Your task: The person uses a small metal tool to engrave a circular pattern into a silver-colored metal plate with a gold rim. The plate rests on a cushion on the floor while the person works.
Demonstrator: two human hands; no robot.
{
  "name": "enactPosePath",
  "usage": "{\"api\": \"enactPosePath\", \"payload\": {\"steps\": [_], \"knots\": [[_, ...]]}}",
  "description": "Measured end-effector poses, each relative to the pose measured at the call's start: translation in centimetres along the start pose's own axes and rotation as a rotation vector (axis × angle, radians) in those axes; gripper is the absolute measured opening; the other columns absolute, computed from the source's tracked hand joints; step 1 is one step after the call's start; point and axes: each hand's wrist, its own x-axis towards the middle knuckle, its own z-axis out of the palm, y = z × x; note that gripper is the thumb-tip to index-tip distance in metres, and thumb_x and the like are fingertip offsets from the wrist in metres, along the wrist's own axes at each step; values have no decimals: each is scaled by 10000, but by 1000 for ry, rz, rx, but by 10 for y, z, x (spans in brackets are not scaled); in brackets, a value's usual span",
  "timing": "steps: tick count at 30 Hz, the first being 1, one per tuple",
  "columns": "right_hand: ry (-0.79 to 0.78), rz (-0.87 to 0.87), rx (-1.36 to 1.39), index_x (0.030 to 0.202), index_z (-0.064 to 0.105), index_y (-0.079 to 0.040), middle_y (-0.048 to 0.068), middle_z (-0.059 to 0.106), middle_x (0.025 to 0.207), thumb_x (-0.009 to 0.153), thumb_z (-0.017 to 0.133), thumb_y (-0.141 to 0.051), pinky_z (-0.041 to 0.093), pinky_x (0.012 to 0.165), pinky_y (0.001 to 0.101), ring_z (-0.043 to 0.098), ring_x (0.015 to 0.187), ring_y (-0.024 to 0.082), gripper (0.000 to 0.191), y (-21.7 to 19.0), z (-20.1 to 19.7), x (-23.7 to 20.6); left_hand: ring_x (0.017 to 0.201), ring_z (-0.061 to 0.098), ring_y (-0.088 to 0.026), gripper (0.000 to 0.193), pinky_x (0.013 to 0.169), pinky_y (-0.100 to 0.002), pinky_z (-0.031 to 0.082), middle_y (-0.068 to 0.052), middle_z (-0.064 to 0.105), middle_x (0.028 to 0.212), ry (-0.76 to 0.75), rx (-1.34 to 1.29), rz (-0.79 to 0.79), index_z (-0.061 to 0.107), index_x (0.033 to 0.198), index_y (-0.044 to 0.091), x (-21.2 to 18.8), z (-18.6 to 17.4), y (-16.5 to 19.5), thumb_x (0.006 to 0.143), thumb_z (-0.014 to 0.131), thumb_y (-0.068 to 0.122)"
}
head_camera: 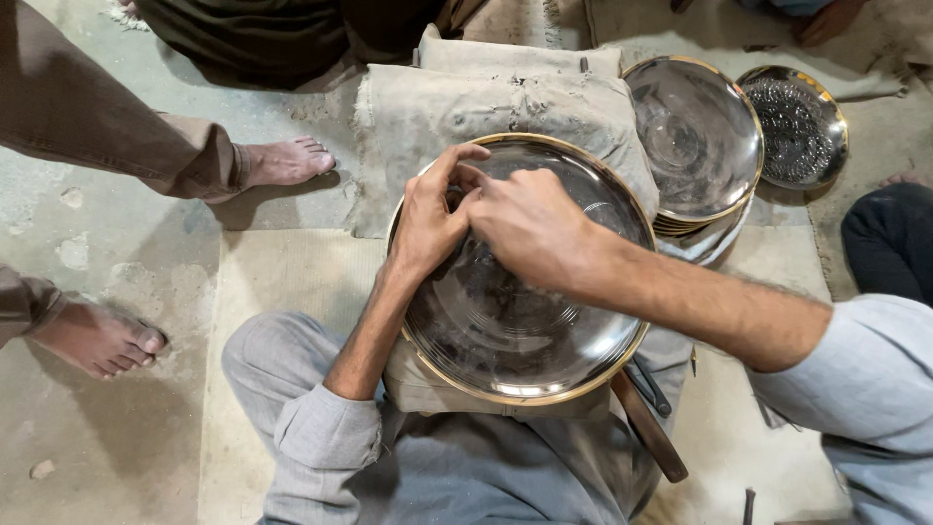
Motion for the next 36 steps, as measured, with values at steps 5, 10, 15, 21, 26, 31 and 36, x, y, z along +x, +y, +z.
{"api": "enactPosePath", "payload": {"steps": [5, 10, 15, 21, 26, 31, 36], "knots": [[-77, -113, -12, 659, 694, -17, 125, 704, 755, 691, 700, -64, 554, 493, 411, 688, 577, 253, 58, 18, -1, -18, 956, 769, -174, 316, 767, -321, 606, -71, 787, 1045, -113, -16, -7, 688, 1204, 66, 1, 1, 3, 898, 705, -14], [-32, -206, 21, 602, 705, -74, 106, 702, 687, 695, 714, -103, 535, 494, 423, 674, 563, 266, 98, 26, -6, -21, 906, 683, -252, 255, 799, -384, 551, -112, 757, 1020, -254, 103, 117, 735, 1098, 32, 1, 3, 5, 844, 757, 17], [-52, -200, 62, 607, 706, -101, 106, 696, 615, 670, 704, -111, 540, 541, 438, 681, 564, 264, 64, 28, -12, -12, 963, 646, -285, 198, 905, -416, 519, -99, 745, 1005, -398, 134, 163, 753, 990, 55, 3, 5, 5, 796, 789, 51], [36, -234, 74, 590, 708, -108, 101, 662, 627, 645, 713, -117, 551, 565, 448, 678, 597, 297, 56, 28, -9, -19, 972, 620, -298, 166, 897, -414, 511, -78, 743, 1067, -403, 151, 228, 752, 970, 46, 4, 6, 11, 805, 765, 31], [-66, -225, 58, 609, 748, -115, 60, 688, 730, 613, 732, -121, 570, 601, 438, 703, 693, 267, 17, 33, -13, -20, 970, 619, -307, 155, 890, -414, 507, -77, 734, 1022, -407, 167, 234, 743, 962, 36, 4, 6, 15, 811, 777, 31], [-14, -250, 212, 675, 807, -155, 23, 722, 804, 578, 735, -74, 590, 624, 421, 719, 746, 241, 145, 37, -16, -15, 943, 617, -293, 150, 880, -411, 514, -68, 736, 980, -394, 177, 238, 748, 962, 37, 3, 8, 12, 814, 766, 19], [-117, -181, 132, 712, 803, -155, 18, 718, 861, 617, 753, -97, 597, 653, 400, 723, 789, 211, 122, 36, -11, -21, 945, 614, -281, 112, 862, -394, 527, -75, 722, 930, -392, 246, 232, 733, 915, 19, 2, 10, 9, 810, 770, 34]]}}
